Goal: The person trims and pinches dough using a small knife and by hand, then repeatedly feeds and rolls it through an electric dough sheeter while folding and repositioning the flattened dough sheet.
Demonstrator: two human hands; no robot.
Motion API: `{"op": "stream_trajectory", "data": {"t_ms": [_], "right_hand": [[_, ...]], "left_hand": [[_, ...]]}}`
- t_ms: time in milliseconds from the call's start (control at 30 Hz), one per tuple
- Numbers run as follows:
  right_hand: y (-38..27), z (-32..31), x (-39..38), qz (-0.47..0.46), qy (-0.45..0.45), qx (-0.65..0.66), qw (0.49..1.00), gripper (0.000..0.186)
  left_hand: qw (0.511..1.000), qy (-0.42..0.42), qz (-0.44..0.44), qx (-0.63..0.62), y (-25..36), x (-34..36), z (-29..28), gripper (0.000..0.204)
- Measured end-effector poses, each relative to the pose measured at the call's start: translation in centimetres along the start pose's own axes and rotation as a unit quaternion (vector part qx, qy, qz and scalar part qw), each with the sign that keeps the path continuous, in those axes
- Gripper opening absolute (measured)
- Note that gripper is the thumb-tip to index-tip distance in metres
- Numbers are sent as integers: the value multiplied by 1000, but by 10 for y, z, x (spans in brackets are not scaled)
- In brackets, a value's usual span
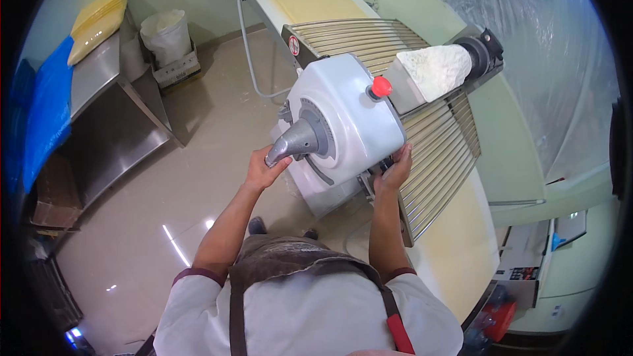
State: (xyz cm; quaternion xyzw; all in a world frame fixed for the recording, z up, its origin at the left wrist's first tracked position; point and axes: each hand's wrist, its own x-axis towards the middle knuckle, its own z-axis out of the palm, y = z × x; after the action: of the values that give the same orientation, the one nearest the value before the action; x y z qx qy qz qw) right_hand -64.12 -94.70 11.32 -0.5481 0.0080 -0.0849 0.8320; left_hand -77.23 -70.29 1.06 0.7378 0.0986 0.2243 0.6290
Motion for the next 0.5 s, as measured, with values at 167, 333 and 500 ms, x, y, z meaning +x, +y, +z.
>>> {"op": "stream_trajectory", "data": {"t_ms": [167,333,500], "right_hand": [[-3,9,-5,-4,9,14,1000,28],[3,4,-2,-36,11,9,999,28],[-6,-1,8,-87,2,-77,993,30]], "left_hand": [[997,0,-30,68,3,0,-1,40],[994,-20,49,92,-3,11,-15,36],[991,-43,75,106,-2,21,-14,33]]}}
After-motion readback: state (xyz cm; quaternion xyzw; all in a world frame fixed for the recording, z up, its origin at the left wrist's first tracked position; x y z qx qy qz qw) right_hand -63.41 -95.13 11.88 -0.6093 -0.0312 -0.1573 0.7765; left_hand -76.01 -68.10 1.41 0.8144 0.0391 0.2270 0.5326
